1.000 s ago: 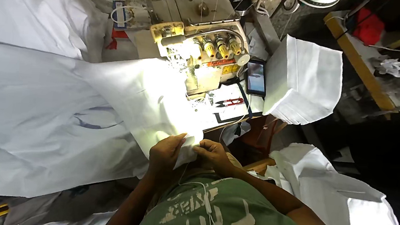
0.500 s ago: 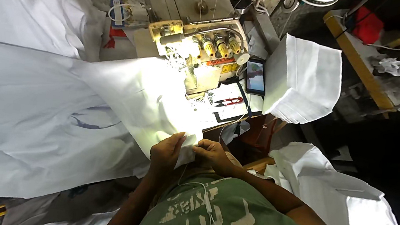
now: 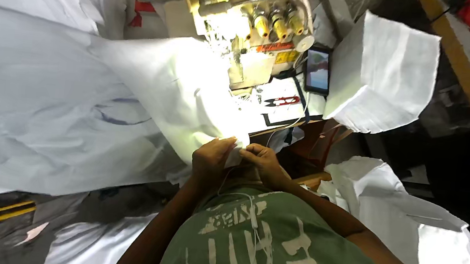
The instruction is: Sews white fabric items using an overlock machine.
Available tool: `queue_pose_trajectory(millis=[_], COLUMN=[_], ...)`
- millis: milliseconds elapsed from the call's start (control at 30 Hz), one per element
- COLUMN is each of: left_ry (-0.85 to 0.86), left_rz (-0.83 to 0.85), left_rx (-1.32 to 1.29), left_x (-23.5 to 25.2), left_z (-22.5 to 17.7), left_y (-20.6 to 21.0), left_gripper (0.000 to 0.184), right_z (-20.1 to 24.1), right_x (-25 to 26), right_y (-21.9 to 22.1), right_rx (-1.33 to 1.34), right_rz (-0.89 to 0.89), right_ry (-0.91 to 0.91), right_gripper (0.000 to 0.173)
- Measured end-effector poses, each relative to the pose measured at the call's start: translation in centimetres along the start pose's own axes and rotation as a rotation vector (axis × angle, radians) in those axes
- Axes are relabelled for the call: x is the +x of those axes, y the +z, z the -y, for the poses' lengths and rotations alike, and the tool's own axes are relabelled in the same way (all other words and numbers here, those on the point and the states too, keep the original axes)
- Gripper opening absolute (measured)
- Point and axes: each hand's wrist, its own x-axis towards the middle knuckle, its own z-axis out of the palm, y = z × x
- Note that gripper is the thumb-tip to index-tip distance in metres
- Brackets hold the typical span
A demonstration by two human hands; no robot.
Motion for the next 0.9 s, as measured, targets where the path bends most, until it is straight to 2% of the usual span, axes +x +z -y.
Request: queue_pose_trajectory(millis=[133, 367, 900], left_ry=[0.057, 0.18, 0.232], left_rz=[-0.037, -0.01, -0.005], left_rx=[0.014, 0.126, 0.182], left_x=[-0.08, -0.17, -0.3], left_z=[0.04, 0.13, 0.25], left_y=[0.56, 0.74, 0.78], left_gripper=[0.02, 0.021, 0.019], right_z=[0.12, 0.19, 0.78], right_x=[-0.46, -0.63, -0.84], right_y=[0.07, 0.02, -0.18], right_rx=[-0.021, 0.011, -0.032], right_rz=[-0.016, -0.072, -0.045], right_ry=[-0.022, 0.017, 0.016], right_gripper=[0.008, 0.011, 0.014])
